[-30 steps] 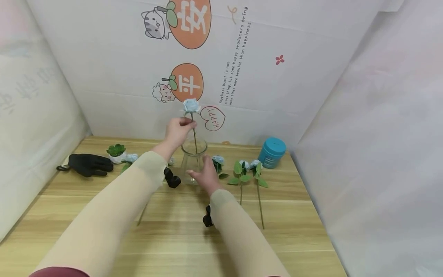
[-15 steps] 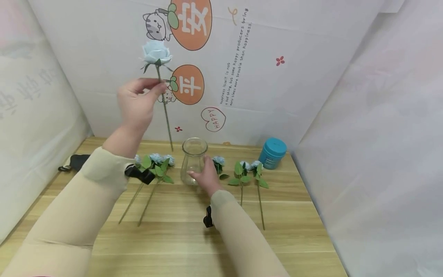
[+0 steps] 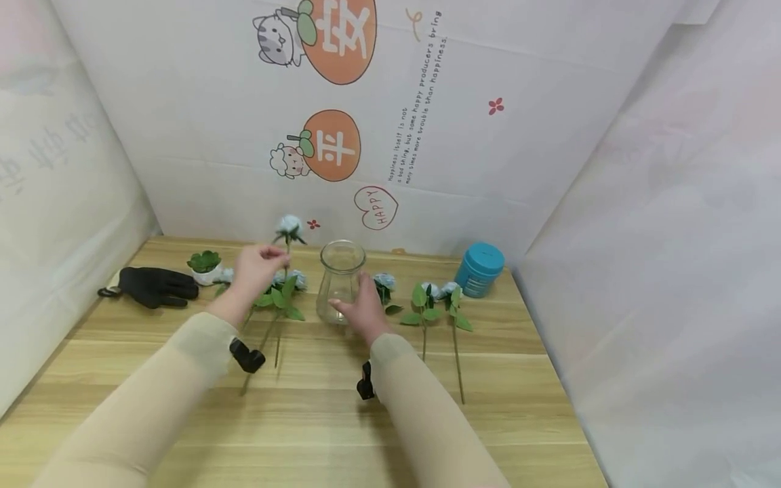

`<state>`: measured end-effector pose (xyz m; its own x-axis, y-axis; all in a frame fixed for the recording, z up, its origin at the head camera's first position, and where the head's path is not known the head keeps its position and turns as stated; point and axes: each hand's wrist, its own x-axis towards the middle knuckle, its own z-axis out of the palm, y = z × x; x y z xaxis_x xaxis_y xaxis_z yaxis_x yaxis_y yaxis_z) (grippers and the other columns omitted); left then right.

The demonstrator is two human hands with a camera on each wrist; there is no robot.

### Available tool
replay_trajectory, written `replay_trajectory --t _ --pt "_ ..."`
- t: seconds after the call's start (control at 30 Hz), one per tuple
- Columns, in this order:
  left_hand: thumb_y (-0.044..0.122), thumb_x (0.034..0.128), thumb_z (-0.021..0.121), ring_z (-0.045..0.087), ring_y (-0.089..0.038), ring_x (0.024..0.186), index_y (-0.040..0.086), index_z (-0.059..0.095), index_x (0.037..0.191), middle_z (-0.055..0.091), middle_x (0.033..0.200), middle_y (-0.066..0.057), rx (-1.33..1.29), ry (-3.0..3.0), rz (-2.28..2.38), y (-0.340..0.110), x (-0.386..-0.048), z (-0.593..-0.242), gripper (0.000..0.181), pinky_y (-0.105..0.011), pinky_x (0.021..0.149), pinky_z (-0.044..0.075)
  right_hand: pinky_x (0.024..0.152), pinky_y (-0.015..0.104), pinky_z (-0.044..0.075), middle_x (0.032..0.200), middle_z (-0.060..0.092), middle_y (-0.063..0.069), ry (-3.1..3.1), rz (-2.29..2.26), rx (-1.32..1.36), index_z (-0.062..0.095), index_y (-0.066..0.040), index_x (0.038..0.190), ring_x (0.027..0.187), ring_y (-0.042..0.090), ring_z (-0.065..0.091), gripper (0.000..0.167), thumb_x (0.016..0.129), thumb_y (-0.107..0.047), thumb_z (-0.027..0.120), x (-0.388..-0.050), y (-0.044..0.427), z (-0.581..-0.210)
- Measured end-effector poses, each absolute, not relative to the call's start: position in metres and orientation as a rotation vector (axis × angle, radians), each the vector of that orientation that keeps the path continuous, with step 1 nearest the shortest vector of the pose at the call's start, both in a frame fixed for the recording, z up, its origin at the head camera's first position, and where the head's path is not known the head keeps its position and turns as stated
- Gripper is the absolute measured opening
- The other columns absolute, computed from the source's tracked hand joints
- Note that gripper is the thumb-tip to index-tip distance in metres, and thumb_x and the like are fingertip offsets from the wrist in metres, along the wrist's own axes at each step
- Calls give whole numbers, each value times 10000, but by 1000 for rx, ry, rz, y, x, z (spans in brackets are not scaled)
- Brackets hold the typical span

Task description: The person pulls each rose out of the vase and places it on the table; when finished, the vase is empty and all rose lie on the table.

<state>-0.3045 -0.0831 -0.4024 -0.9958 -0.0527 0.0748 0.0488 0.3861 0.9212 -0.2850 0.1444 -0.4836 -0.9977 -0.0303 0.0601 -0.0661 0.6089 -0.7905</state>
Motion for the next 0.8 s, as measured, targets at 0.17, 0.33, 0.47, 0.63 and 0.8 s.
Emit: replay_trajectory --t 0.17,0.33,0.47,0.63,0.8 --pt "179 928 695 640 -296 916 22 746 1005 707 1034 -132 -32 -2786 -1418 -73 -307 -452 182 -414 751 535 1133 448 299 1568 281 159 -2784 1388 90 176 -58 1560 1424 304 288 954 873 -346 771 -284 142 -485" --pt "141 929 629 636 -304 907 53 739 997 702 1019 -109 -42 -2984 -1177 -61 -308 -480 157 -480 835 507 1132 436 300 1552 308 149 -2781 1359 96 207 -69 1550 1412 297 312 949 855 -358 785 -285 141 -487" --pt "134 944 578 628 -319 999 69 723 1063 689 1121 -104 -23 -3075 -1107 -55 -308 -490 198 -557 990 399 1132 427 298 1549 317 134 -2775 1357 89 216 -90 1549 1406 286 323 957 842 -380 792 -286 140 -487" --pt "121 946 570 601 -338 1095 66 717 1131 669 1201 -114 2 -3101 -1129 -57 -306 -491 243 -578 1047 332 1131 443 300 1552 314 145 -2762 1376 96 217 -84 1548 1407 302 320 946 848 -346 797 -286 137 -489" --pt "151 957 584 605 -333 1086 68 715 1161 679 1183 -108 -19 -3039 -1122 -59 -303 -480 256 -534 1041 351 1129 461 303 1566 296 140 -2760 1398 78 202 -86 1558 1416 304 305 961 850 -353 793 -287 138 -490"
